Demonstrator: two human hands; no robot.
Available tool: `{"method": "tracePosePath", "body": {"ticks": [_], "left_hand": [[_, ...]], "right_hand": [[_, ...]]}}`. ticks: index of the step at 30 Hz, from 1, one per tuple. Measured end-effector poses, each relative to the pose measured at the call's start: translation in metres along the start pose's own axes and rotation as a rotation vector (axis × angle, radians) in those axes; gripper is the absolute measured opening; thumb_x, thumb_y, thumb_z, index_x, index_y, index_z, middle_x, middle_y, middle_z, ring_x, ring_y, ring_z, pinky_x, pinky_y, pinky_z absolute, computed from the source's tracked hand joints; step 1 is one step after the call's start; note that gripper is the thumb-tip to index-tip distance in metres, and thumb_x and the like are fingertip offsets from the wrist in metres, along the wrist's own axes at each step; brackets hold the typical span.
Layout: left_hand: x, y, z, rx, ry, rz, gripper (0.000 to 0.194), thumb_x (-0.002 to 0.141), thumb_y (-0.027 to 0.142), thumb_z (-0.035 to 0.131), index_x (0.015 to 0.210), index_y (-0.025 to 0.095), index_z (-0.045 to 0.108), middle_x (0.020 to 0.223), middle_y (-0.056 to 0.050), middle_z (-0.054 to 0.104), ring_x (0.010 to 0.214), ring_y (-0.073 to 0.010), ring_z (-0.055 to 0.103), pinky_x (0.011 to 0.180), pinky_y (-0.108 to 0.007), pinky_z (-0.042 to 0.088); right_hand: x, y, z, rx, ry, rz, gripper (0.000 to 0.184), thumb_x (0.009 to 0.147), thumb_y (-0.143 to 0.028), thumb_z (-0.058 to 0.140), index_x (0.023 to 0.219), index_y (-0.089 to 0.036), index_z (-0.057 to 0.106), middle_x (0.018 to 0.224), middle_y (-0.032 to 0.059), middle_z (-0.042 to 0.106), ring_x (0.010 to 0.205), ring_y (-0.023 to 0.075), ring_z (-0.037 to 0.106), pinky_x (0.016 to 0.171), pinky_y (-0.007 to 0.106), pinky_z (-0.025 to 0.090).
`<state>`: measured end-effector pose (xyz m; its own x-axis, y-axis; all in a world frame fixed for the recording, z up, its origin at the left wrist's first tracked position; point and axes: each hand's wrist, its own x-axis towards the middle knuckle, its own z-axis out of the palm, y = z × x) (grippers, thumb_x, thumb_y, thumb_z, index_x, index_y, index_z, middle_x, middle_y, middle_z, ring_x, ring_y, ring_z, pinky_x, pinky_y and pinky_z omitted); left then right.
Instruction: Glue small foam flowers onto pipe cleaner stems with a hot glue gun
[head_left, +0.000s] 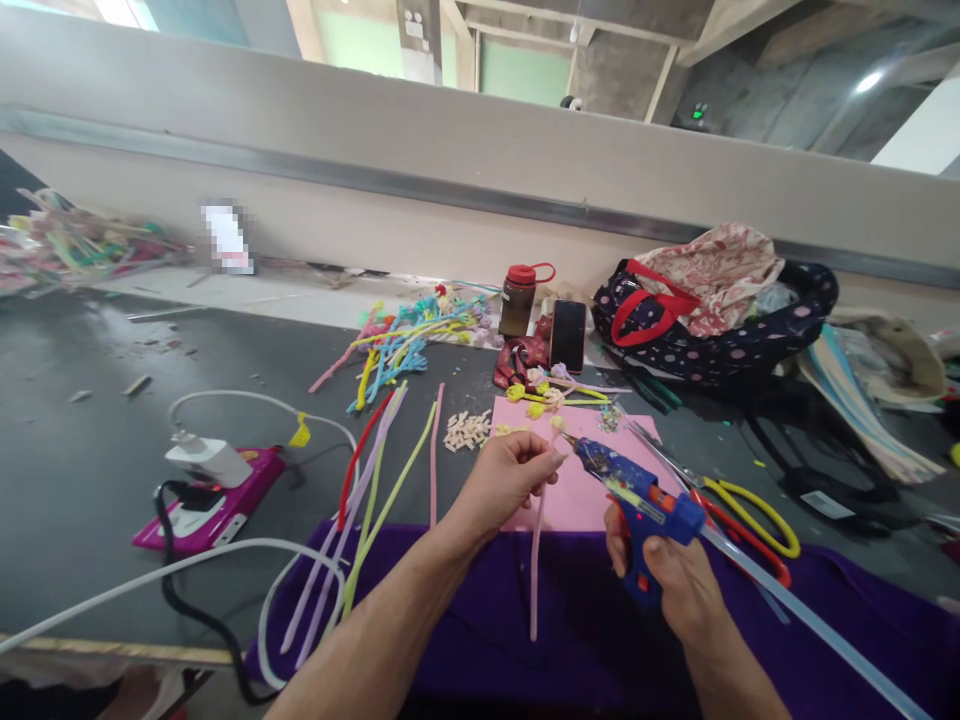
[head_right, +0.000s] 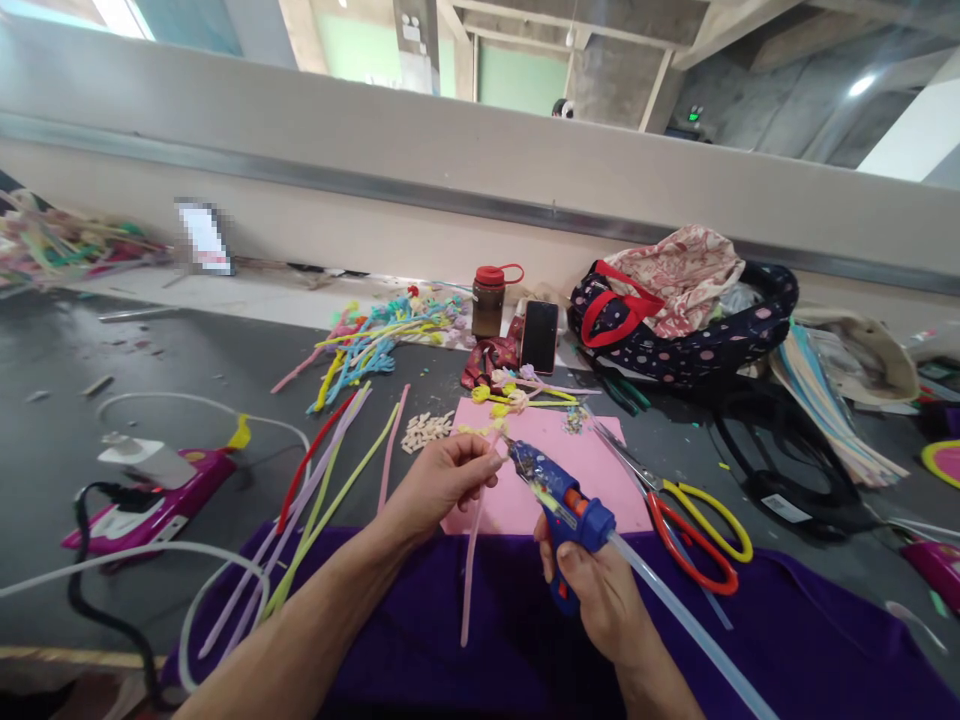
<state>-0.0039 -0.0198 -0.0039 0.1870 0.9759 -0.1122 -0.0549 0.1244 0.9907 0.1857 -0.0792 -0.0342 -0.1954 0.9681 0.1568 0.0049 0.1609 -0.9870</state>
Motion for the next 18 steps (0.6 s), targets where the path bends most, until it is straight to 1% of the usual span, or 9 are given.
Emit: {"method": "tracePosePath", "body": {"ticks": [4,7,9,11,13,16,18], "left_hand": [[0.0,0.001,0.001,-0.03,0.016,-0.022,0.024,0.069,0.036,0.063,0.065,0.014,0.053,0.055,0.002,0.055,0.038,-0.0035,0.04,0.034,-0.015,0.029],[0.001,0.002,-0.003,-0.103,0.011,-0.03,0.024,0.067,0.034,0.065,0.063,0.013,0.053,0.054,0.002,0.056,0.037,-0.0032,0.041,0.034,-0.015,0.03],[0.002,0.003,-0.009,-0.181,-0.007,-0.047,0.025,0.067,0.034,0.065,0.061,0.013,0.053,0.053,0.002,0.055,0.036,-0.0027,0.041,0.034,-0.014,0.029],[0.003,0.005,-0.016,-0.283,-0.037,-0.089,0.026,0.067,0.035,0.065,0.059,0.012,0.054,0.05,0.003,0.054,0.035,-0.002,0.039,0.033,-0.014,0.026],[0.004,0.007,-0.023,-0.404,-0.07,-0.118,0.025,0.067,0.033,0.065,0.059,0.012,0.053,0.049,0.003,0.052,0.035,-0.0019,0.039,0.032,-0.014,0.024],[0.004,0.01,-0.028,-0.55,-0.117,-0.14,0.021,0.065,0.028,0.067,0.061,0.013,0.052,0.051,0.004,0.051,0.036,-0.002,0.038,0.031,-0.013,0.02],[0.004,0.011,-0.029,-0.597,-0.147,-0.154,0.02,0.064,0.026,0.067,0.061,0.013,0.052,0.051,0.004,0.051,0.036,-0.0018,0.037,0.03,-0.013,0.019]], "right_hand": [[-0.002,0.0,-0.001,-0.024,-0.039,-0.023,0.04,0.08,-0.054,0.046,0.092,-0.017,0.056,0.061,0.0027,0.053,0.051,0.0137,0.047,0.046,0.026,0.038],[-0.003,-0.006,-0.007,-0.062,-0.007,-0.041,0.042,0.082,-0.053,0.042,0.1,-0.017,0.055,0.063,0.0039,0.056,0.052,0.0145,0.049,0.047,0.027,0.04],[-0.002,-0.012,-0.013,-0.161,0.025,-0.045,0.04,0.084,-0.049,0.04,0.102,-0.016,0.055,0.069,0.0056,0.059,0.056,0.0158,0.052,0.053,0.029,0.043],[0.003,-0.016,-0.019,-0.334,0.073,-0.054,0.035,0.085,-0.045,0.042,0.1,-0.017,0.056,0.076,0.007,0.061,0.064,0.0178,0.055,0.061,0.031,0.046],[0.011,-0.018,-0.024,-0.561,0.107,-0.071,0.03,0.083,-0.042,0.046,0.097,-0.018,0.057,0.081,0.0067,0.061,0.071,0.0194,0.057,0.064,0.031,0.046],[0.02,-0.013,-0.024,-0.946,0.069,-0.114,0.026,0.08,-0.042,0.051,0.089,-0.018,0.055,0.074,0.0037,0.057,0.064,0.0185,0.055,0.058,0.03,0.044],[0.021,-0.006,-0.02,-1.175,0.053,-0.139,0.027,0.08,-0.045,0.051,0.086,-0.018,0.054,0.074,0.0036,0.055,0.061,0.0181,0.055,0.056,0.03,0.043]]}}
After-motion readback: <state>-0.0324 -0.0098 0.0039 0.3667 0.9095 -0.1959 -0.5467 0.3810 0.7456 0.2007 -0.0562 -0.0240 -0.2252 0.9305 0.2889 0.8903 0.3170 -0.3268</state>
